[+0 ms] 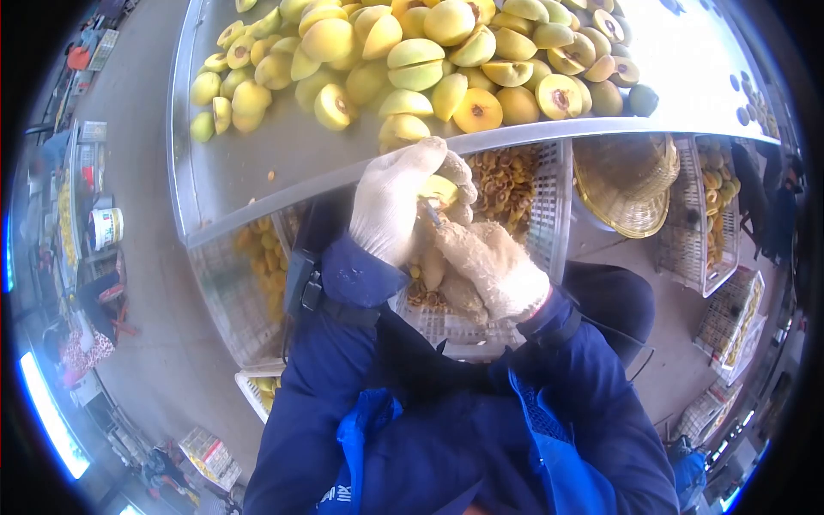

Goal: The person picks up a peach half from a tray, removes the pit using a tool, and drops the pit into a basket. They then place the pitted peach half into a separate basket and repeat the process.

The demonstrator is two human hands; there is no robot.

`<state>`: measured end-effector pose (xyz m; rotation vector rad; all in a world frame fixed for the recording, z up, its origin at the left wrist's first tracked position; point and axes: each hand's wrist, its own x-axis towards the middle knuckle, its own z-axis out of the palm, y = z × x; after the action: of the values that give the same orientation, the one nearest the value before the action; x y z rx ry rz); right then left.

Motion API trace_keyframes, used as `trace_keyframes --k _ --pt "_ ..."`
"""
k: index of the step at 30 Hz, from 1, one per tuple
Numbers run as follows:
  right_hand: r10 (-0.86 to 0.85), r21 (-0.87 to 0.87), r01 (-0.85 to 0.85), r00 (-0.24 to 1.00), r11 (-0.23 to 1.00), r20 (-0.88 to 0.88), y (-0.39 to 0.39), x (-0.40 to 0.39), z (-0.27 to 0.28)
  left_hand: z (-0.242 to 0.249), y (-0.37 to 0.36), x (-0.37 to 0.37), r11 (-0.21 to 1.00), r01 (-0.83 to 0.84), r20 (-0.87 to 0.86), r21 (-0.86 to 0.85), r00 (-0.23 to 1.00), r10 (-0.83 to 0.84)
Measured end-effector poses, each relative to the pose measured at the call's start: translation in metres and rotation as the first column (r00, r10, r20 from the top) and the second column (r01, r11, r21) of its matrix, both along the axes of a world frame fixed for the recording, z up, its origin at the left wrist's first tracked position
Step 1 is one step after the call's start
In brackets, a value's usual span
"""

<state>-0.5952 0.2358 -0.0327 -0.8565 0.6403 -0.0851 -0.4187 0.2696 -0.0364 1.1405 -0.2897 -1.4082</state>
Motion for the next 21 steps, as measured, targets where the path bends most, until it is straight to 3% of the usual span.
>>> trace_keyframes --k 2,5,7,8,11,12,15,17,18,20,21 --pt "0.085 0.068 -0.079 0.992 0.995 -0.098 -0.007 0.004 0.010 0.001 0.001 0.005 0.999 0.046 0.092 0.030 0.995 -0.048" --pt "0.104 0.103 -0.108 0.994 0.989 0.041 -0.014 -0.003 -0.001 -0.005 0.001 0.006 0.995 0.094 0.211 -0.012 0.973 -0.090" --pt "-0.218 0.025 0.217 0.962 0.976 0.162 0.017 0.012 -0.042 -0.008 0.003 0.002 0.990 0.122 0.229 -0.077 0.968 -0.102" --pt "-0.193 0.341 0.130 0.968 0.931 0.158 0.011 -0.005 -0.039 -0.008 0.002 0.001 0.984 0.131 0.213 -0.118 0.972 -0.103" --pt "-0.192 0.572 0.126 0.980 0.811 0.057 0.006 -0.009 -0.031 -0.011 0.004 0.002 0.949 0.196 0.286 -0.247 0.950 -0.122" --pt "-0.239 0.579 0.244 0.967 0.778 -0.086 0.006 0.000 -0.012 -0.012 0.005 0.002 0.936 0.216 0.325 -0.277 0.938 -0.120" --pt "-0.295 0.675 0.355 0.933 0.647 -0.208 0.007 0.002 -0.005 -0.014 0.005 -0.003 0.938 0.176 0.290 -0.297 0.953 -0.087" --pt "-0.213 0.539 0.225 0.973 0.812 -0.085 0.005 -0.004 -0.015 -0.014 0.003 -0.005 0.956 0.137 0.208 -0.260 0.975 -0.083" --pt "-0.091 0.301 0.087 0.996 0.950 -0.003 0.000 -0.008 -0.021 -0.015 0.003 -0.004 0.965 0.129 0.161 -0.226 0.983 -0.093" --pt "0.076 0.000 -0.076 0.997 0.997 0.011 -0.004 -0.013 -0.025 -0.017 0.003 -0.003 0.977 0.124 0.131 -0.176 0.986 -0.101" --pt "0.099 -0.028 -0.099 0.995 0.995 -0.022 -0.006 -0.012 -0.016 -0.019 0.004 -0.003 0.979 0.126 0.150 -0.158 0.983 -0.103"
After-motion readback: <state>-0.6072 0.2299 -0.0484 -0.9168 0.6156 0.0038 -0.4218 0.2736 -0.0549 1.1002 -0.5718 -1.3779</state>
